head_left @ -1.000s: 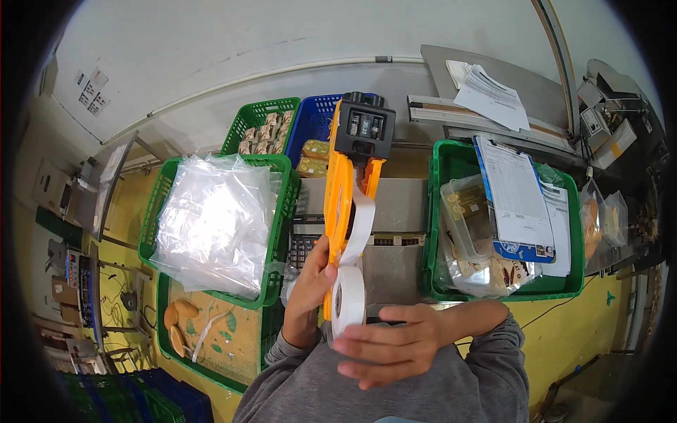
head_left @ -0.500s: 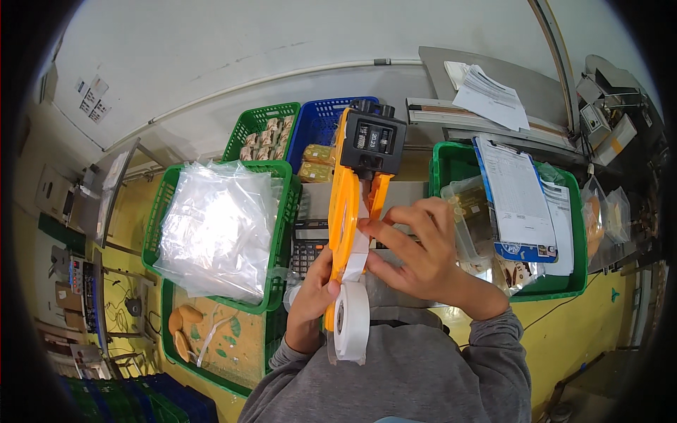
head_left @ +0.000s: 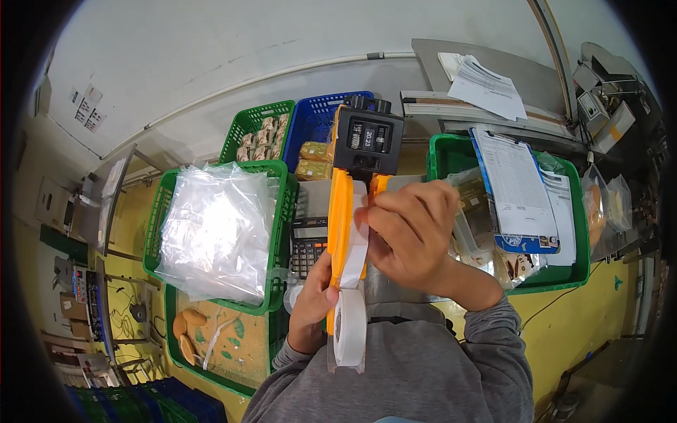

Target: The person positions several plastic bags containing cards on a metal table and applies labels to them using a hand-held labeling tool. The person then moves to a different station, picks up a roll of tape, and reloads the labeling tool with it.

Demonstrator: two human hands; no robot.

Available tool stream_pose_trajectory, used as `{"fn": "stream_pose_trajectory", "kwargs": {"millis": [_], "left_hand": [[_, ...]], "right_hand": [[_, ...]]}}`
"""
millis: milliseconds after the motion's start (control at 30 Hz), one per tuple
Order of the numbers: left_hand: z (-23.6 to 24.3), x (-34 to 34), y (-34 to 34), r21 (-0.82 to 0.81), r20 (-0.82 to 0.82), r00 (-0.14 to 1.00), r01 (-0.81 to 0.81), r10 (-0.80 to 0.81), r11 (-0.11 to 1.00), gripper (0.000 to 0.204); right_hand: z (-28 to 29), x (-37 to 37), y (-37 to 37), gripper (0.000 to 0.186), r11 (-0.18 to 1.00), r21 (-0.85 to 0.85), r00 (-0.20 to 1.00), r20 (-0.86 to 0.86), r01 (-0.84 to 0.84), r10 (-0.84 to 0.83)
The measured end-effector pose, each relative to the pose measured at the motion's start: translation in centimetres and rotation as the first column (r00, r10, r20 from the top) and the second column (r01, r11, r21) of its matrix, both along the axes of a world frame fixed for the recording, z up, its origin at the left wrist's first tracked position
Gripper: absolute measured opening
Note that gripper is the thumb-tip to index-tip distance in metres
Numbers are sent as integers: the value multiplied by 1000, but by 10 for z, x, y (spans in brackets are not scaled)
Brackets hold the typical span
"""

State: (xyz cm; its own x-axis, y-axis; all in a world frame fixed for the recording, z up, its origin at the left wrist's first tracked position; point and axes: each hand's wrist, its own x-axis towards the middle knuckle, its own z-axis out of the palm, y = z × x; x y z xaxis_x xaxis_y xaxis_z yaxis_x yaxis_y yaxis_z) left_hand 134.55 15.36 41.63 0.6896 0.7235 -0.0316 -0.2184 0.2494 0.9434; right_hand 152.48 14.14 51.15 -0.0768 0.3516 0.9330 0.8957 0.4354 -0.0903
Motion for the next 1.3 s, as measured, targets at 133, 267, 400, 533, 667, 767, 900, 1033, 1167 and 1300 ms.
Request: {"fn": "stream_pose_trajectory", "kwargs": {"millis": [133,267,400,533,667,767,900,1033,1167,1300], "left_hand": [[4,1,0,22,10,1000,-12,12,1000,96],[8,1,-4,-13,93,996,-9,10,1000,97],[1,1,-1,52,132,991,20,-26,998,96],[-6,-2,-4,34,115,993,-4,0,999,94],[-4,-3,-6,67,59,998,-6,2,998,94],[-6,-2,-6,72,40,999,-27,24,997,95],[-3,-3,-5,70,34,999,-34,31,997,97],[9,3,-10,51,31,995,-92,90,994,97],[2,-2,-8,71,1,999,-37,37,997,97],[10,0,-10,48,1,1000,-26,26,998,98]], "right_hand": [[4,-4,-6,30,989,-139,999,-16,40,-43],[12,-4,-11,31,977,-165,991,33,132,-128],[11,-11,-14,35,972,-140,981,-15,187,-191],[9,-20,-32,33,978,-181,991,-70,101,-115],[10,-14,-18,26,979,-92,982,-33,181,-185],[17,-9,-12,24,976,-59,977,-13,212,-213],[20,-13,-14,25,972,-97,974,-57,215,-221],[12,-22,-19,27,975,-124,979,-68,183,-192],[15,-16,-10,28,969,-52,969,-47,242,-244],[17,-15,-5,28,963,-56,964,-15,265,-266]]}}
